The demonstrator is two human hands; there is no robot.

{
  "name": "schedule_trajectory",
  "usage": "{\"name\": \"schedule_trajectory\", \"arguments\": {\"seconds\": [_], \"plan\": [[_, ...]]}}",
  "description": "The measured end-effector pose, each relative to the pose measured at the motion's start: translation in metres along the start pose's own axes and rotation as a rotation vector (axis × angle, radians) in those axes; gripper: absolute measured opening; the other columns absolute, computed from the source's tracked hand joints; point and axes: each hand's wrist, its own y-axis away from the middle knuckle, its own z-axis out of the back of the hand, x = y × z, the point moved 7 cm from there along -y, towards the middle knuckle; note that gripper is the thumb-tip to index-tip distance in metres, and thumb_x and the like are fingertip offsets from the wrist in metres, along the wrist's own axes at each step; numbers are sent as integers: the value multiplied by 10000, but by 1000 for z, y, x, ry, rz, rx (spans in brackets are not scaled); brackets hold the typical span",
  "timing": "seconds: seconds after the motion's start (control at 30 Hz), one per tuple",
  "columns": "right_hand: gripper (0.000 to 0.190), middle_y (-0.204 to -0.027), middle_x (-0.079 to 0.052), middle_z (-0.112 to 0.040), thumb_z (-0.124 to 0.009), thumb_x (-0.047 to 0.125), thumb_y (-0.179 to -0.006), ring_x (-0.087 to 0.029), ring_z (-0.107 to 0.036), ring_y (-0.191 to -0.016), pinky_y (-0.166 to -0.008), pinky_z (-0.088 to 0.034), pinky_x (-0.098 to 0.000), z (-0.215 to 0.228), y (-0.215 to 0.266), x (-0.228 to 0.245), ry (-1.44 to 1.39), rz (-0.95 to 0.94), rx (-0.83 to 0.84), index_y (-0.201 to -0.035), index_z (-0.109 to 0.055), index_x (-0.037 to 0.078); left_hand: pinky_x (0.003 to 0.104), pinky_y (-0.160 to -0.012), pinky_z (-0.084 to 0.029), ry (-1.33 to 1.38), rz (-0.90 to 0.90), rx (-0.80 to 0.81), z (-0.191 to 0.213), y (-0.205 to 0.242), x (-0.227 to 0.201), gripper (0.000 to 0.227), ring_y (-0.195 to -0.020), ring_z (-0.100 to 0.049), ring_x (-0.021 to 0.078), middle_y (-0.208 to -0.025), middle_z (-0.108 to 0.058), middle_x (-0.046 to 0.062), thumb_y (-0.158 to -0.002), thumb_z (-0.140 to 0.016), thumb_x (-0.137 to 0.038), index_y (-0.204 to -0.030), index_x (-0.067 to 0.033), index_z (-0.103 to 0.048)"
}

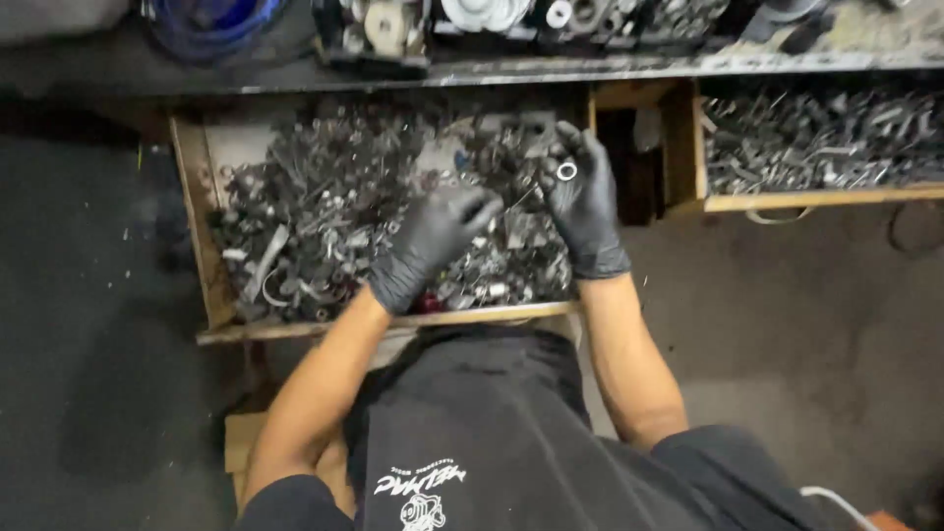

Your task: The person sorts through a drawer filled with various small mechanical parts, including springs, bolts, and metal pieces. They pick up and examine individual items, occasionally placing them back into the drawer or moving them aside.

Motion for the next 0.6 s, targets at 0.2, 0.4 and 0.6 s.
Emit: {"name": "schedule_trajectory", "arguments": {"seconds": [0.2, 0.4, 0.6], "plan": [[386, -604, 107, -150, -505, 476, -1032, -10, -171, -407, -359, -167, -154, 17, 21, -28, -76, -79, 17, -1028, -696, 141, 550, -1102, -435, -233, -115, 472, -85, 56, 38, 543, -1382, -476, 374, -1527, -457, 94, -994, -555, -560, -1433, -244, -504], [383, -510, 117, -135, -479, 472, -1052, -2, -130, -394, -325, -138, -140, 14, 46, -33, 24, -76, 88, -1000, -725, 184, 615, -1199, -228, -586, 45, 619, -68, 69, 52, 759, -1504, -327, 367, -1682, -269, 40, -938, -494, -733, -1582, -368, -323], [339, -550, 120, -133, -486, 425, -1060, 0, -142, -405, -342, -156, -153, -3, 63, -38, 146, -119, 109, -1057, -646, 126, 586, -1167, -279, -625, 157, 558, -52, 101, 86, 758, -1435, -436, 328, -1551, -490, 89, -942, -484, -696, -1515, -200, -465]]}}
